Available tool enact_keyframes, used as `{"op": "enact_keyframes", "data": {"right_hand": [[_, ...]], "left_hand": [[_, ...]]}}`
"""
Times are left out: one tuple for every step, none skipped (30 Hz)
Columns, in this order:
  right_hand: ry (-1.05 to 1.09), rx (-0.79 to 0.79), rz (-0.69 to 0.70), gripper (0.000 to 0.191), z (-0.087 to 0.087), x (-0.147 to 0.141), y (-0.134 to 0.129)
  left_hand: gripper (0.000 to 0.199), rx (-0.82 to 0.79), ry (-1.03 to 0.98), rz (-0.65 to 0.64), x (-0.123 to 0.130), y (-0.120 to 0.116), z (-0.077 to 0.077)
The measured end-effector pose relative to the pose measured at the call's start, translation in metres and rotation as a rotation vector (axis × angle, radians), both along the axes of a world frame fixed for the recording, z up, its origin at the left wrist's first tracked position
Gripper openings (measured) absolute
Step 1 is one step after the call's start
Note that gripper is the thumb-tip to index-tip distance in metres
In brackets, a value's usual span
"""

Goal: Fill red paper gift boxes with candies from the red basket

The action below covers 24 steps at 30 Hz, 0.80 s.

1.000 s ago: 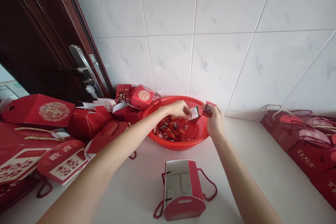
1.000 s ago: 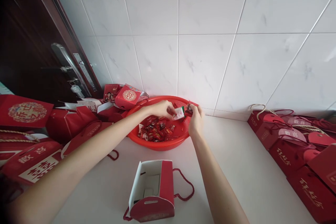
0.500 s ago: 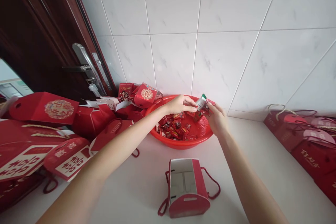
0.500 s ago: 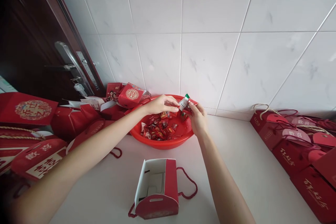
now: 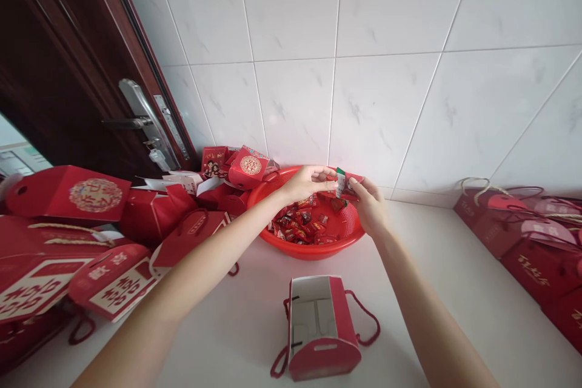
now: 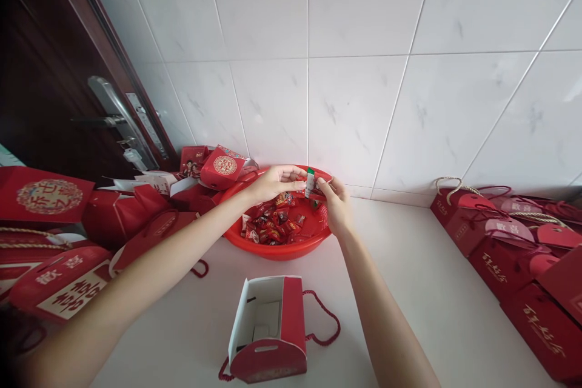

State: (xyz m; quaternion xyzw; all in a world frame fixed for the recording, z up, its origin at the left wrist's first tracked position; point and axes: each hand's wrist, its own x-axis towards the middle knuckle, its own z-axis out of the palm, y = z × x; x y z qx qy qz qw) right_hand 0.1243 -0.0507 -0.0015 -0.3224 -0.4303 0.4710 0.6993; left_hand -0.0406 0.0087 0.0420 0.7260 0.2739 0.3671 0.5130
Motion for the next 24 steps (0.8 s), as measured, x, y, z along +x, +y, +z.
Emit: {"op": "enact_keyframes", "data": {"right_hand": [[-0.004, -0.001, 0.007, 0.036, 0.000, 0.000, 0.000], [-0.006, -0.003, 0.013, 0.036, 0.001, 0.000, -0.001], [-0.006, -0.005, 0.018, 0.036, 0.001, 0.001, -0.001], [-0.008, -0.007, 0.023, 0.036, 0.002, 0.001, -0.002], [-0.012, -0.010, 0.027, 0.036, 0.002, 0.001, -0.002], [-0.017, -0.012, 0.027, 0.037, 0.002, 0.001, -0.002], [-0.027, -0.015, 0.026, 0.037, 0.002, 0.001, -0.002], [-0.041, -0.018, 0.024, 0.038, 0.002, 0.001, -0.001], [-0.059, -0.020, 0.022, 0.038, 0.001, 0.001, -0.001], [-0.077, -0.020, 0.021, 0.039, 0.001, 0.001, -0.001], [-0.093, -0.018, 0.021, 0.040, 0.001, 0.002, -0.001], [-0.106, -0.017, 0.023, 0.041, 0.001, 0.002, -0.001], [-0.113, -0.015, 0.025, 0.042, 0.000, 0.002, -0.001], [-0.113, -0.013, 0.025, 0.042, 0.001, 0.002, -0.001], [-0.113, -0.013, 0.026, 0.043, 0.001, 0.002, -0.001], [-0.116, -0.014, 0.032, 0.043, 0.001, 0.002, -0.001], [-0.124, -0.012, 0.043, 0.043, 0.002, 0.002, -0.002], [-0.135, -0.009, 0.057, 0.042, 0.002, 0.002, -0.003], [-0.148, -0.005, 0.072, 0.041, 0.002, 0.002, -0.003], [-0.159, -0.002, 0.084, 0.040, 0.003, 0.003, -0.004], [-0.167, -0.001, 0.091, 0.040, 0.003, 0.003, -0.004], [-0.173, 0.000, 0.095, 0.039, 0.004, 0.003, -0.004], [-0.178, -0.001, 0.096, 0.039, 0.004, 0.003, -0.005], [-0.182, -0.002, 0.098, 0.039, 0.004, 0.003, -0.005]], "left_hand": [[0.042, 0.004, -0.003, 0.009, 0.001, -0.001, -0.001], [0.041, 0.004, -0.008, 0.022, 0.002, -0.002, -0.001], [0.040, -0.002, -0.015, 0.038, 0.003, -0.003, -0.002], [0.040, -0.013, -0.024, 0.054, 0.004, -0.004, -0.002], [0.040, -0.028, -0.036, 0.069, 0.005, -0.006, -0.002], [0.040, -0.045, -0.047, 0.079, 0.006, -0.007, -0.002], [0.040, -0.060, -0.057, 0.085, 0.007, -0.008, -0.002], [0.041, -0.070, -0.064, 0.089, 0.008, -0.009, -0.003], [0.042, -0.073, -0.067, 0.095, 0.010, -0.010, -0.003], [0.043, -0.070, -0.069, 0.105, 0.010, -0.011, -0.003], [0.043, -0.065, -0.070, 0.115, 0.011, -0.011, -0.003], [0.044, -0.061, -0.071, 0.123, 0.012, -0.011, -0.004], [0.045, -0.059, -0.075, 0.128, 0.012, -0.011, -0.004], [0.045, -0.060, -0.078, 0.130, 0.013, -0.010, -0.005], [0.046, -0.060, -0.079, 0.128, 0.012, -0.010, -0.005], [0.046, -0.060, -0.078, 0.123, 0.012, -0.009, -0.005], [0.047, -0.055, -0.072, 0.117, 0.012, -0.008, -0.006], [0.047, -0.048, -0.063, 0.109, 0.011, -0.008, -0.006], [0.046, -0.038, -0.052, 0.100, 0.010, -0.007, -0.006], [0.046, -0.029, -0.044, 0.091, 0.010, -0.007, -0.006], [0.046, -0.020, -0.038, 0.085, 0.009, -0.007, -0.006], [0.045, -0.010, -0.034, 0.084, 0.008, -0.007, -0.006], [0.045, 0.002, -0.032, 0.088, 0.007, -0.007, -0.006], [0.045, 0.014, -0.029, 0.099, 0.006, -0.007, -0.006]]}}
